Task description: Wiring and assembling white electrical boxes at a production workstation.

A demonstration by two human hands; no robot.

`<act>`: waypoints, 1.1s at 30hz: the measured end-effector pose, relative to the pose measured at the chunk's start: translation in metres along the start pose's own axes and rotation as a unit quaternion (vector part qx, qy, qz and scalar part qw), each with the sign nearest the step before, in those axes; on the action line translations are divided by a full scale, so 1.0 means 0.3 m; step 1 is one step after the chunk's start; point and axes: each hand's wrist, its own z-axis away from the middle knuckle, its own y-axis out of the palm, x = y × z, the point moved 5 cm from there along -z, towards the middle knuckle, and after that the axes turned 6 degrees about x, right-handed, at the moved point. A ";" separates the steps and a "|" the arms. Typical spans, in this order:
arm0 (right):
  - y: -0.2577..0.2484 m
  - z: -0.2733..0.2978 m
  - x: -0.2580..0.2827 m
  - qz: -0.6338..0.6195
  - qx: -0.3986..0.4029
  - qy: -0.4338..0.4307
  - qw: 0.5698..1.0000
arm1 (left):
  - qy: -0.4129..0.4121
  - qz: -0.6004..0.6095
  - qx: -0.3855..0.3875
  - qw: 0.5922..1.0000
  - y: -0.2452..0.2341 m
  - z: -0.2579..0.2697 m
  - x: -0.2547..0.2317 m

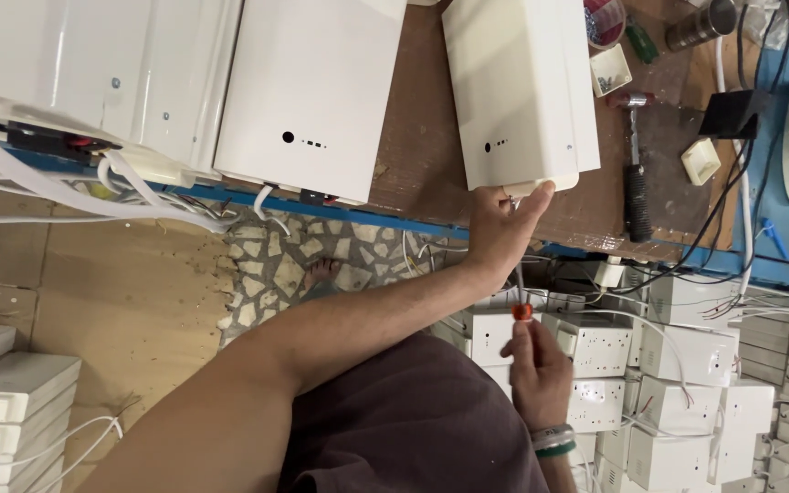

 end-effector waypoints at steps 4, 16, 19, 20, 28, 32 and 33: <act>-0.047 0.030 0.076 0.151 -0.090 -0.104 0.979 | -0.011 0.019 -0.014 1.000 0.001 -0.005 0.020; -0.023 0.008 0.044 -0.020 0.022 0.024 0.999 | 0.002 0.045 -0.042 0.998 0.014 -0.008 0.062; -0.001 -0.010 0.010 -0.141 0.101 0.048 0.984 | -0.001 0.036 -0.050 0.998 0.023 -0.011 0.097; 0.016 -0.013 0.004 -0.199 0.142 0.054 0.968 | -0.012 0.025 -0.056 0.998 0.024 -0.011 0.109; -0.040 -0.024 -0.005 0.071 0.011 -0.023 0.997 | -0.031 0.005 -0.048 0.998 0.020 -0.003 0.094; -0.055 -0.012 0.030 0.303 -0.108 -0.212 0.923 | -0.027 0.009 -0.033 0.999 0.021 -0.012 0.127; -0.049 -0.007 0.035 0.300 -0.109 -0.211 0.924 | -0.028 0.006 -0.031 0.999 0.019 -0.011 0.121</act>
